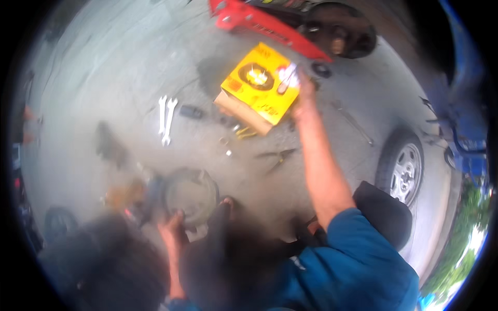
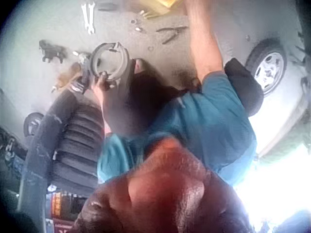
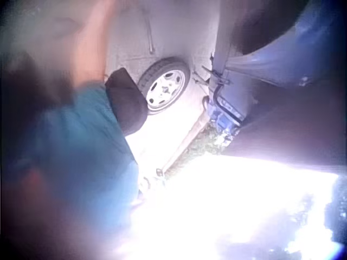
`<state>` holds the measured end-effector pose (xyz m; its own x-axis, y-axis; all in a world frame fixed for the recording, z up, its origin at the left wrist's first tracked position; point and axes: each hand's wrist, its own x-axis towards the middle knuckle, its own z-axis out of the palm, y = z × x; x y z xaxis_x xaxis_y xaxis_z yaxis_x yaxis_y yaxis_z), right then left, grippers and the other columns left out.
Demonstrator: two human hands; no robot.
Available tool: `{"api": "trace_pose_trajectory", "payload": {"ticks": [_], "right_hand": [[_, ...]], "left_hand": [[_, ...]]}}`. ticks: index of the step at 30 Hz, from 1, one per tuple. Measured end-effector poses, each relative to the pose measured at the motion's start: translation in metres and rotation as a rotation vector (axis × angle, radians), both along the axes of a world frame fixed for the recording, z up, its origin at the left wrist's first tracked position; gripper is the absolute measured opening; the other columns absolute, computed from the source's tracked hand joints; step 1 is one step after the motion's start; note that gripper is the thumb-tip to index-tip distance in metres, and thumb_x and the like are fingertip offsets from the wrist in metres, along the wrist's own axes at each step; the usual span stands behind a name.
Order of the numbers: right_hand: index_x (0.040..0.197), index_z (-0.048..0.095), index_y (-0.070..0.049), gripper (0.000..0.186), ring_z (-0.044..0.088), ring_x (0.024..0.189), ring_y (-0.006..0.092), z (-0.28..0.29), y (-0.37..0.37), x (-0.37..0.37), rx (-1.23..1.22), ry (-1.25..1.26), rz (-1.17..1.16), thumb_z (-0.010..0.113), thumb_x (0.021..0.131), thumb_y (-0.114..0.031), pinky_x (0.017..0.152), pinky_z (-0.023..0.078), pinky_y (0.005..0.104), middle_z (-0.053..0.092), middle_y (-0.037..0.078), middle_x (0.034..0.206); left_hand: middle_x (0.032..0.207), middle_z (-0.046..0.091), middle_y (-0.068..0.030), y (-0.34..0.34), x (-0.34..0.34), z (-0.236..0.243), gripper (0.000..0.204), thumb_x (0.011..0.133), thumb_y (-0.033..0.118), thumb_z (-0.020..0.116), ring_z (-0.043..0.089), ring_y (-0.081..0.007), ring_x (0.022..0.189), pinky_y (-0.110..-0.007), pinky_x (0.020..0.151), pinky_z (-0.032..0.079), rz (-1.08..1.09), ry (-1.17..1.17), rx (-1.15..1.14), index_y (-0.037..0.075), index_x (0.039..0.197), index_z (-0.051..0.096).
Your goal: The person installs brake shoes onto a hub using pliers, hammers a component into place, and then mounts a wheel onto the axle. They then place nuts onto the wheel studs and use a wrench to secure them.
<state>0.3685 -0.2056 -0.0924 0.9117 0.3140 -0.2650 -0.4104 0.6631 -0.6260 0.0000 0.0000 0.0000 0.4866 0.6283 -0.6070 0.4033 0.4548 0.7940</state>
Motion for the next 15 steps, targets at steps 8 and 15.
{"api": "trace_pose_trajectory", "payload": {"ticks": [8, 15], "right_hand": [[0.116, 0.057, 0.002, 0.046, 0.055, 0.102, 0.0187, 0.024, 0.101, -0.142, -1.026, -0.500, 0.138, 0.061, 0.088, -0.035, 0.090, 0.041, 0.0350, 0.061, 0.010, 0.110], [0.120, 0.054, 0.005, 0.065, 0.057, 0.101, 0.0202, 0.062, 0.101, -0.160, -0.312, -0.153, 0.779, 0.058, 0.087, -0.050, 0.093, 0.040, 0.0332, 0.061, 0.015, 0.111]], "left_hand": [[0.085, 0.062, -0.0149, 0.053, -0.040, 0.044, 0.035, 0.081, 0.012, 0.064, 0.061, -0.0235, 0.060, -0.033, 0.048, 0.049, 0.112, -0.024, 0.197, -0.007, 0.109, 0.054], [0.090, 0.063, -0.0146, 0.030, 0.012, 0.041, 0.039, 0.080, 0.015, 0.067, 0.062, -0.0233, 0.068, -0.033, 0.051, 0.050, -0.011, -0.133, 0.052, -0.005, 0.111, 0.055]]}}
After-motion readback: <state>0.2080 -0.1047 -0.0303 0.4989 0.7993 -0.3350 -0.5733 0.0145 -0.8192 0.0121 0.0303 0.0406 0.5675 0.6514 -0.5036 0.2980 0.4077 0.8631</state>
